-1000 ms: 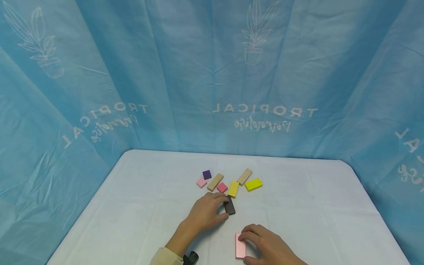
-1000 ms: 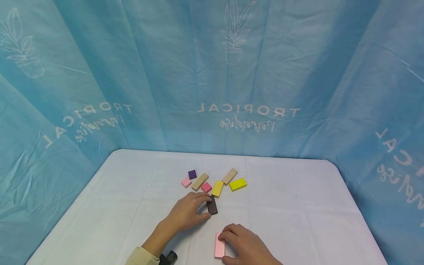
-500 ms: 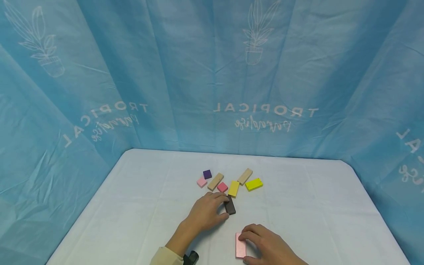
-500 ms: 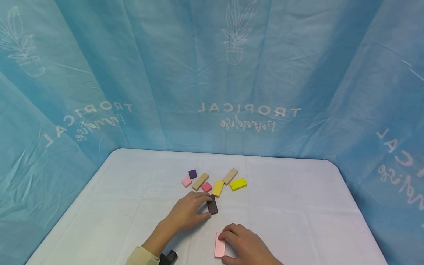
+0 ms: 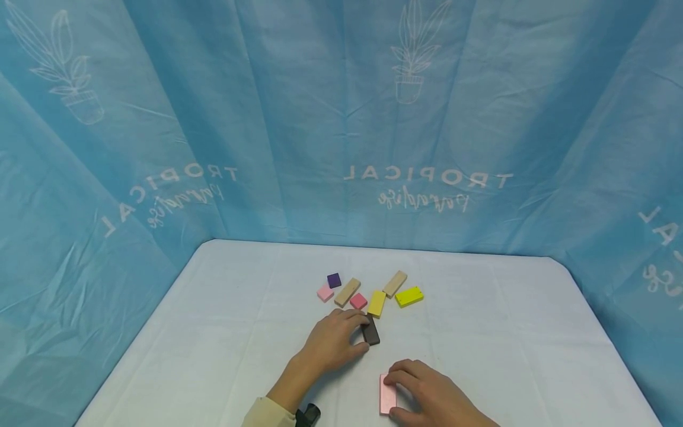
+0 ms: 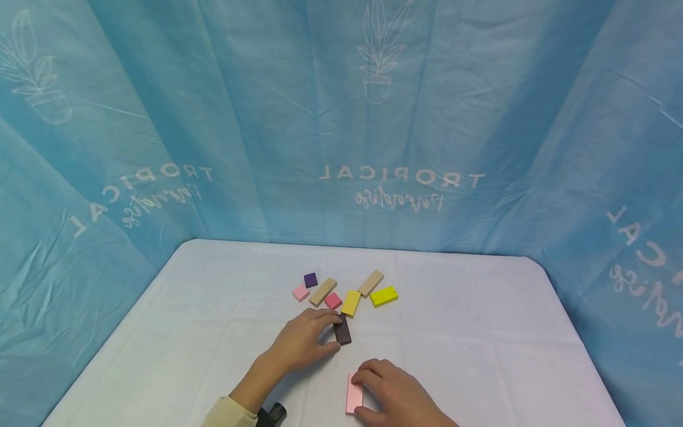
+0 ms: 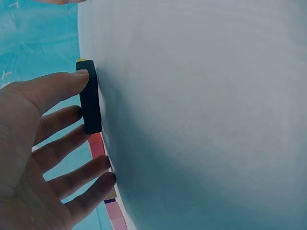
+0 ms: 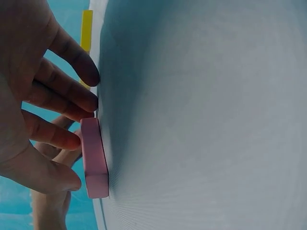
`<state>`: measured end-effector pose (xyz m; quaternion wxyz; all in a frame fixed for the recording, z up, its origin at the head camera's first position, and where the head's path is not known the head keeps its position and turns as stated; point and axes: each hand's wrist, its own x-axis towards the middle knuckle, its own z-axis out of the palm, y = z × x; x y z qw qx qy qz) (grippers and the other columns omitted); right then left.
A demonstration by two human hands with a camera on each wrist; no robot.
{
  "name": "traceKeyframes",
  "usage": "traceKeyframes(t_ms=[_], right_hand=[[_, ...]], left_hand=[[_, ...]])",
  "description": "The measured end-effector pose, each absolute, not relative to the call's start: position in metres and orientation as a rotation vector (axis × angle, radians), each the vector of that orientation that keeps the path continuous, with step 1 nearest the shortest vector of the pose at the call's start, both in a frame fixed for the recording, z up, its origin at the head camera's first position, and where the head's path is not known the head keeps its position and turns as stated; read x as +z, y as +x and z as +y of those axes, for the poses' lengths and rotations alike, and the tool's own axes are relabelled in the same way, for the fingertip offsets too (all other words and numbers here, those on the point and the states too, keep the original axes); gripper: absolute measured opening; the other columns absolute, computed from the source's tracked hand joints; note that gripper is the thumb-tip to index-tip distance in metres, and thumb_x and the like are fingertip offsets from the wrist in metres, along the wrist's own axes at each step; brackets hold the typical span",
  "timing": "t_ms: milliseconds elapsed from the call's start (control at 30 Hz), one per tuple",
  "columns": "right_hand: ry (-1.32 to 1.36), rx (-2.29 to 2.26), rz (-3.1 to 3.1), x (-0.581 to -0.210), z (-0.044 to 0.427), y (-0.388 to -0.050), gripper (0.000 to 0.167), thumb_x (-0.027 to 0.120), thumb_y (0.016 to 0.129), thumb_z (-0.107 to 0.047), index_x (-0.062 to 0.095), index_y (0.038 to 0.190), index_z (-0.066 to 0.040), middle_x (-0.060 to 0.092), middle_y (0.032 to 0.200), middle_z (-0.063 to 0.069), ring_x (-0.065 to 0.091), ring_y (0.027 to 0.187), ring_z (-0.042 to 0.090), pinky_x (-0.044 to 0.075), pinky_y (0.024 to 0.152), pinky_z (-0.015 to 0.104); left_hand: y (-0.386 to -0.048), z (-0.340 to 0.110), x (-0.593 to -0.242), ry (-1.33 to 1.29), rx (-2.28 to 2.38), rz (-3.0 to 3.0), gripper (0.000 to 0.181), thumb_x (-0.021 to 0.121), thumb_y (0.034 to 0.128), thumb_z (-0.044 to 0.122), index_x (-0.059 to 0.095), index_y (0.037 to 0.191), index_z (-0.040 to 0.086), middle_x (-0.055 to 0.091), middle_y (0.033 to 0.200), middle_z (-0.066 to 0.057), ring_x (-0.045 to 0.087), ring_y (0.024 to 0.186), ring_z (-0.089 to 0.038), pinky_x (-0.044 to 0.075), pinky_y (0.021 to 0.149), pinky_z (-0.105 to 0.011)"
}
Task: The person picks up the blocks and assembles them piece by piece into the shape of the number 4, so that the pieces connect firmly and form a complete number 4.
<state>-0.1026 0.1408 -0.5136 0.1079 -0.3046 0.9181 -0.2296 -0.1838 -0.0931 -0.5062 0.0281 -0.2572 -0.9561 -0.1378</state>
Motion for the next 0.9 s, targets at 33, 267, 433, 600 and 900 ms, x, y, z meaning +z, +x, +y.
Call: traceKeyframes(t_ms=[33,267,433,600,900], right_hand=[[-0.893,-0.674,2.703,-0.5133,0.1405,-0.1026,0.044,0.059,0.085,-0.062,0.06,0.12,-0.036,0.053,0.12,-0.015,0.051,0.104,0.008,0.05,0.088,0.038],[-0.898,-0.668,2.713,-0.5134,0.1406,-0.1034,0.042,0.06,0.086,-0.06,0.06,0.12,-0.035,0.053,0.119,-0.015,0.051,0.104,0.008,0.05,0.088,0.038],[-0.936,-0.673,2.729,-0.5145,0.1411,-0.1034,0.039,0.061,0.087,-0.057,0.061,0.119,-0.034,0.053,0.119,-0.015,0.051,0.104,0.007,0.05,0.088,0.037],[-0.872,-0.66,2.704,-0.5121,0.1391,-0.1029,0.041,0.061,0.086,-0.059,0.061,0.119,-0.036,0.054,0.12,-0.015,0.052,0.104,0.009,0.05,0.089,0.039],[-0.873,-0.654,2.722,-0.5127,0.139,-0.1027,0.037,0.062,0.087,-0.054,0.06,0.119,-0.036,0.054,0.119,-0.016,0.051,0.104,0.008,0.05,0.088,0.039]], left_hand=[[-0.1839,-0.0929,-0.5063,-0.793,-0.425,-2.952,0.046,0.073,0.0809,0.045,0.065,0.121,0.023,0.06,0.125,0.008,0.054,0.111,-0.015,0.047,0.091,-0.038],[-0.183,-0.0922,-0.5044,-0.776,-0.411,-2.971,0.047,0.073,0.0814,0.045,0.065,0.122,0.022,0.06,0.126,0.007,0.053,0.112,-0.015,0.046,0.093,-0.039],[-0.182,-0.0919,-0.5031,-0.777,-0.413,-2.971,0.046,0.073,0.0817,0.044,0.065,0.121,0.022,0.06,0.125,0.006,0.054,0.112,-0.016,0.046,0.092,-0.039],[-0.1821,-0.0925,-0.5043,-0.779,-0.411,-2.962,0.046,0.073,0.0815,0.044,0.065,0.121,0.022,0.06,0.125,0.007,0.054,0.112,-0.016,0.046,0.092,-0.039],[-0.1819,-0.0934,-0.5053,-0.791,-0.408,-2.931,0.046,0.073,0.081,0.044,0.066,0.12,0.022,0.06,0.124,0.007,0.054,0.11,-0.015,0.047,0.091,-0.038]])
